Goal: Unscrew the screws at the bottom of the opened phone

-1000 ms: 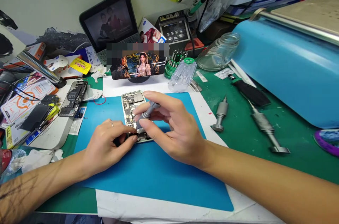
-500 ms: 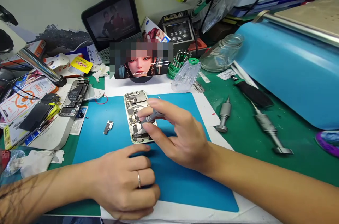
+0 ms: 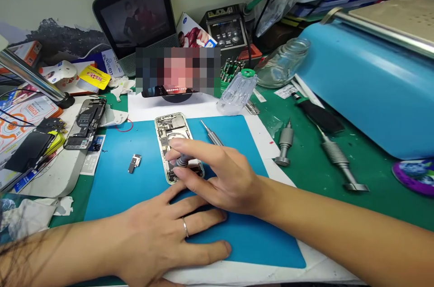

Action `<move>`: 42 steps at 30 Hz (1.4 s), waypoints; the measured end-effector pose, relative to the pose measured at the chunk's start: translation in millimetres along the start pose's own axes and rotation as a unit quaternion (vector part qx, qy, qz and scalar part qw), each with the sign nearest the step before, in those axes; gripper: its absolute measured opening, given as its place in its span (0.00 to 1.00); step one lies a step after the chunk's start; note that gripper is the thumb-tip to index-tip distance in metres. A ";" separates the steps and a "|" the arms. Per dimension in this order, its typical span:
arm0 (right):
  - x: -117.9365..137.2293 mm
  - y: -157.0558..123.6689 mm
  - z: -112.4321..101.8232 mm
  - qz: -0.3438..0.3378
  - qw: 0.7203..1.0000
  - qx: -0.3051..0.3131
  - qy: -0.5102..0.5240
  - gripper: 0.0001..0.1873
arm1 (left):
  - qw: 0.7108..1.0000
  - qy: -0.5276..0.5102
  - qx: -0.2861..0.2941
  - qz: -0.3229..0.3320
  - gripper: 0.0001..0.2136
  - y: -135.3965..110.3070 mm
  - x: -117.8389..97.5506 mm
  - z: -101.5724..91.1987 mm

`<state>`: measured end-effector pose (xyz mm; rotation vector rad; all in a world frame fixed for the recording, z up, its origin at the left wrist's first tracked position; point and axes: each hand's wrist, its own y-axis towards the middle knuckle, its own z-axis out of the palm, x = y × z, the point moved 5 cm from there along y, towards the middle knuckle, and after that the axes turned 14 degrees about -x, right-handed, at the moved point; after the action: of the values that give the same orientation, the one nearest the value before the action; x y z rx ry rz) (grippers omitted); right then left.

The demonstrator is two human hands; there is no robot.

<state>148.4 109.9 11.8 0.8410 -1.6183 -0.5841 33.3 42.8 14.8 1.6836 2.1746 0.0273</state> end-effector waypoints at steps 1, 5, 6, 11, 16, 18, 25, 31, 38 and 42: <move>0.2 -0.1 0.2 0.002 1.000 0.004 -0.002 0.38 | 1.000 0.003 0.003 0.000 0.31 -0.2 0.0 0.0; 1.2 -0.8 0.7 -0.002 1.000 0.011 -0.001 0.38 | 1.000 0.003 0.009 -0.007 0.33 -0.8 -1.5 0.6; 1.4 -1.1 0.8 -0.007 1.000 0.010 0.000 0.38 | 1.000 0.003 0.011 -0.013 0.33 -0.9 -1.7 1.0; 0.1 -1.3 1.8 -0.010 1.000 0.010 0.001 0.39 | 1.000 0.009 0.009 -0.019 0.34 -0.2 -1.9 0.5; 2.8 2.2 0.9 -0.011 1.000 0.026 0.004 0.38 | 1.000 0.007 0.003 -0.010 0.34 -0.1 -1.2 -0.6; 6.1 4.7 1.2 -0.031 0.999 0.042 -0.002 0.38 | 1.000 0.008 0.005 -0.012 0.34 -0.5 -1.0 -0.1; 14.9 13.6 2.3 -0.114 0.992 0.049 -0.028 0.35 | 1.000 -0.001 0.007 -0.026 0.34 -0.8 -0.3 0.5; 17.3 14.6 3.3 -0.121 0.990 0.058 -0.037 0.34 | 1.000 0.002 0.013 -0.018 0.33 0.2 0.1 -0.5; 18.6 14.5 2.0 -0.147 0.987 0.059 -0.034 0.30 | 0.999 0.001 0.027 -0.020 0.33 -0.9 -0.1 0.7; 18.8 15.7 -0.8 -0.156 0.985 0.042 -0.060 0.30 | 1.000 0.000 0.024 -0.017 0.34 -0.8 -0.2 -0.6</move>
<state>144.4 104.9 35.5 1.1539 -1.6405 -0.8040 32.4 42.5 15.2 1.6731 2.2199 -0.0338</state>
